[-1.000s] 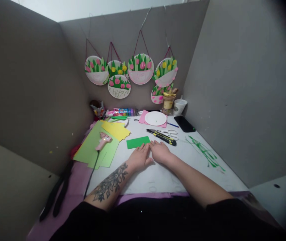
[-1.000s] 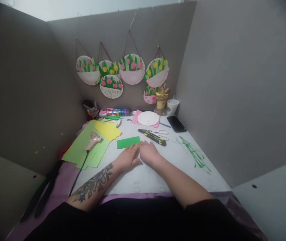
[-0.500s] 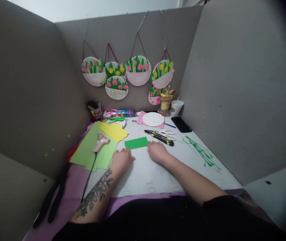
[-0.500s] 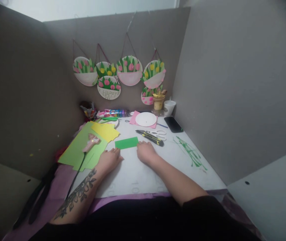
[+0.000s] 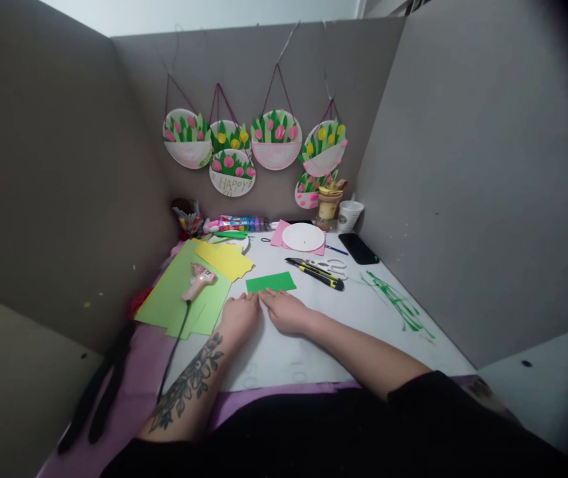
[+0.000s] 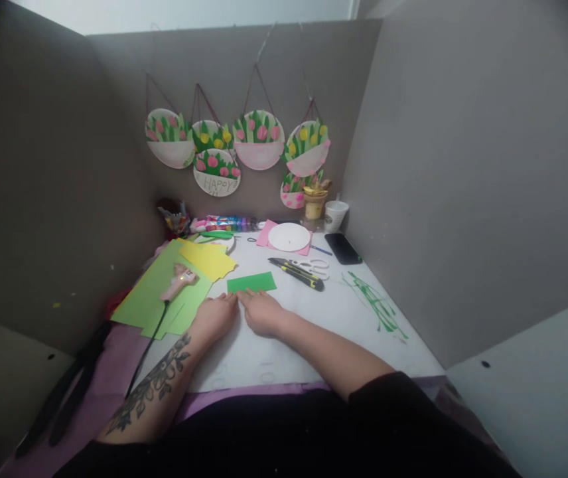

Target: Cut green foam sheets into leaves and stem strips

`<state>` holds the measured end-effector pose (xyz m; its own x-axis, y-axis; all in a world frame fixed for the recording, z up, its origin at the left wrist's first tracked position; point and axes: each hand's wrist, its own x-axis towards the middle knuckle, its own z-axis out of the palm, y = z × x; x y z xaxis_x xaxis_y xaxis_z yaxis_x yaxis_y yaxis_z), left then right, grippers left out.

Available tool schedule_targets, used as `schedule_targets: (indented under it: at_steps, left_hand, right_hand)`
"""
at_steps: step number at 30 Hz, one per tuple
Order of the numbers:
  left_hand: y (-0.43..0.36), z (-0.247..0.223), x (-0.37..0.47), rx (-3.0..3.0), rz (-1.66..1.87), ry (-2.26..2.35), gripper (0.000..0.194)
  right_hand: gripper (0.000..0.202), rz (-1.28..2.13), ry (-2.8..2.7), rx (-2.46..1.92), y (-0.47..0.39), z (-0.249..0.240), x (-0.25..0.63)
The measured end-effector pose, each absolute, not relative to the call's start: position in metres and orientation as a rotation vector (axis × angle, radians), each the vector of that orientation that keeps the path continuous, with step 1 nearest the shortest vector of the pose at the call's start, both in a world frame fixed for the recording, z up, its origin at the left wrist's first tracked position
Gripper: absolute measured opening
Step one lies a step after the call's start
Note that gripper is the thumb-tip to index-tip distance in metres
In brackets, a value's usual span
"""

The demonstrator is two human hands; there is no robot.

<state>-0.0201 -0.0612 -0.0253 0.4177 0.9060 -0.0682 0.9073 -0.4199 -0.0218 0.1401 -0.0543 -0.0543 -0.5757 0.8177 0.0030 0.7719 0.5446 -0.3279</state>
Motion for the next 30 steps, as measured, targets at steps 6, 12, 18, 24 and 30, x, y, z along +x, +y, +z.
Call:
schedule_targets:
  at_steps: [6, 12, 18, 24, 30]
  left_hand:
    - [-0.063, -0.024, -0.020, 2.638, -0.118, 1.682, 0.027]
    - [-0.060, -0.026, -0.017, 2.597, -0.075, 1.746, 0.031]
    - [-0.060, -0.037, 0.004, 2.594, 0.180, 1.858, 0.034]
    - [-0.053, -0.053, 0.025, 2.650, 0.199, 1.241, 0.063]
    - [-0.052, -0.050, 0.021, 2.639, 0.089, 1.317, 0.063]
  right_hand:
    - [0.060, 0.406, -2.598, -1.628, -0.057, -0.042, 0.160]
    - [0.061, 0.416, -2.474, -1.830, -0.053, -0.047, 0.189]
    - [0.059, 0.325, -2.482, -1.850, -0.049, -0.052, 0.196]
    - [0.058, 0.325, -2.451, -1.898, -0.054, -0.047, 0.192]
    - [0.059, 0.339, -2.455, -1.924, -0.054, -0.047, 0.193]
